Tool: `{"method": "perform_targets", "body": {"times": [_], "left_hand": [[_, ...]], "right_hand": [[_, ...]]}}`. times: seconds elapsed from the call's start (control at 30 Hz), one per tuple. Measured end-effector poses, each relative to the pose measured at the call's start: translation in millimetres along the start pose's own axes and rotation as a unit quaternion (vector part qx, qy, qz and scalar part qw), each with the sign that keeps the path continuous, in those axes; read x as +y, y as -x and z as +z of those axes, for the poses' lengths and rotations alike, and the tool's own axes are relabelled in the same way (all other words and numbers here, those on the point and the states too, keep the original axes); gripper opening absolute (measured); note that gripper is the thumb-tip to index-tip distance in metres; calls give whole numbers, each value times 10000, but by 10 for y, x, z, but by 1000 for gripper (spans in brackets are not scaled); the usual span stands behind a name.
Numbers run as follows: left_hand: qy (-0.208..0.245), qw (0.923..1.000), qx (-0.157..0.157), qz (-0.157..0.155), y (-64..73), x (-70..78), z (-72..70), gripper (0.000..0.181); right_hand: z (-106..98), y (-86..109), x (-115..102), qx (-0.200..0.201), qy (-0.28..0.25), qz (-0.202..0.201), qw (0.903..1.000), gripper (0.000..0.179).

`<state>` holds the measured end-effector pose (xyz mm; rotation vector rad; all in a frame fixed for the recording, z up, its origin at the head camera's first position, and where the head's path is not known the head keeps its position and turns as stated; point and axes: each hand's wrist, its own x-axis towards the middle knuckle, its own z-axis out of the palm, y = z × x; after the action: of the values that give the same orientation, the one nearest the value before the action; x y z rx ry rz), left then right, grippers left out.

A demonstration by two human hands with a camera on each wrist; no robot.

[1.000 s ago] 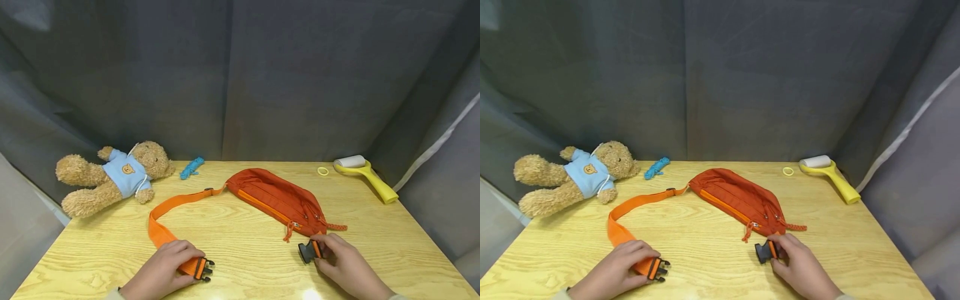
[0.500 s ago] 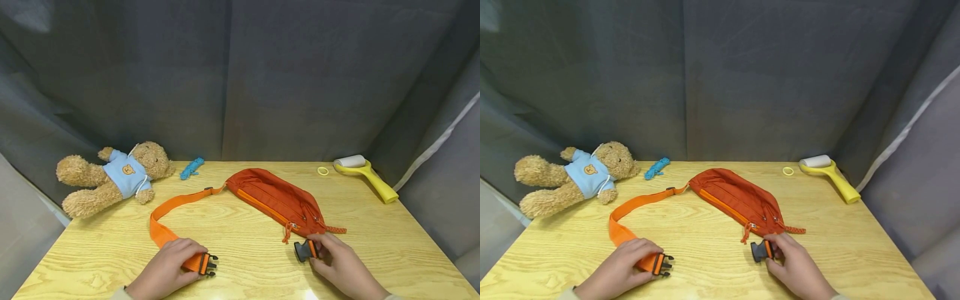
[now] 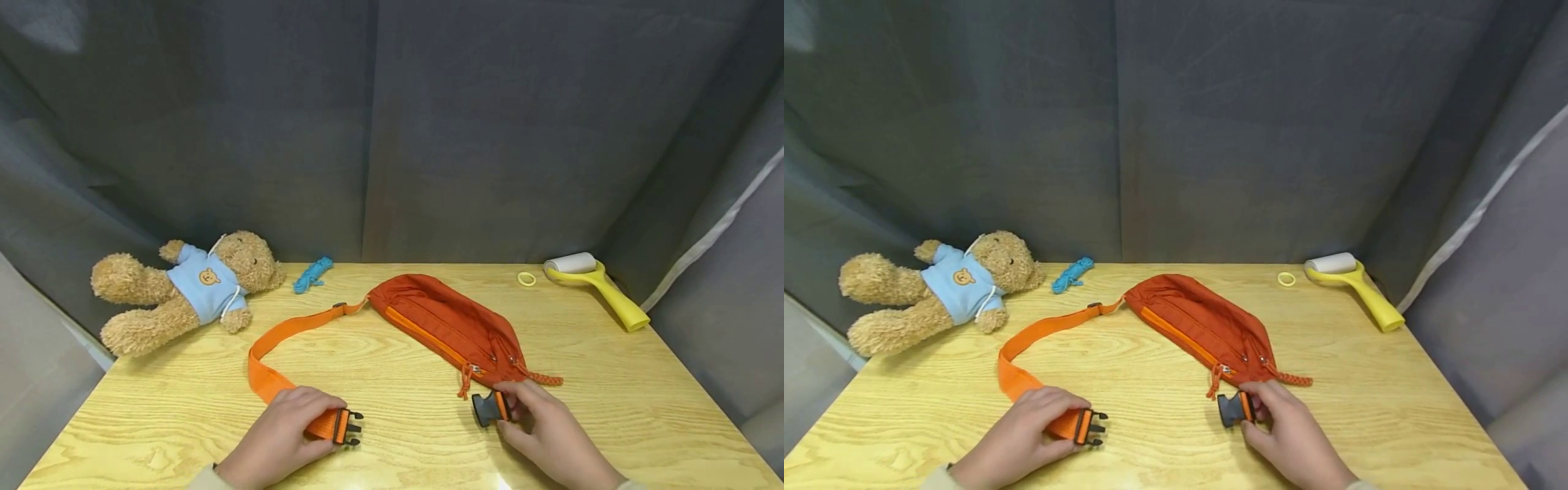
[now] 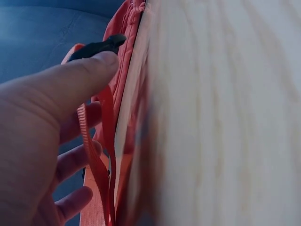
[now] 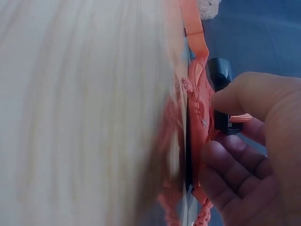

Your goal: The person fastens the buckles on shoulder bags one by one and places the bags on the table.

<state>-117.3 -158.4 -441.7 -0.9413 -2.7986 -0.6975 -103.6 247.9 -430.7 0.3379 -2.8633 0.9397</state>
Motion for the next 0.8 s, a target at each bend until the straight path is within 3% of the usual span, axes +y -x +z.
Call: {"method": "perform_targets", "body": {"times": [0.47,0.8], "left_hand": [[88,9999,102,-49,-69,30,43,47],[116,9997,221,-71,-112,58,83,47]], "right_hand": [[59,-14,-49,21,-227,-52,9997,45],[126,-29,-81,358,-154,-538,9978,47]]}}
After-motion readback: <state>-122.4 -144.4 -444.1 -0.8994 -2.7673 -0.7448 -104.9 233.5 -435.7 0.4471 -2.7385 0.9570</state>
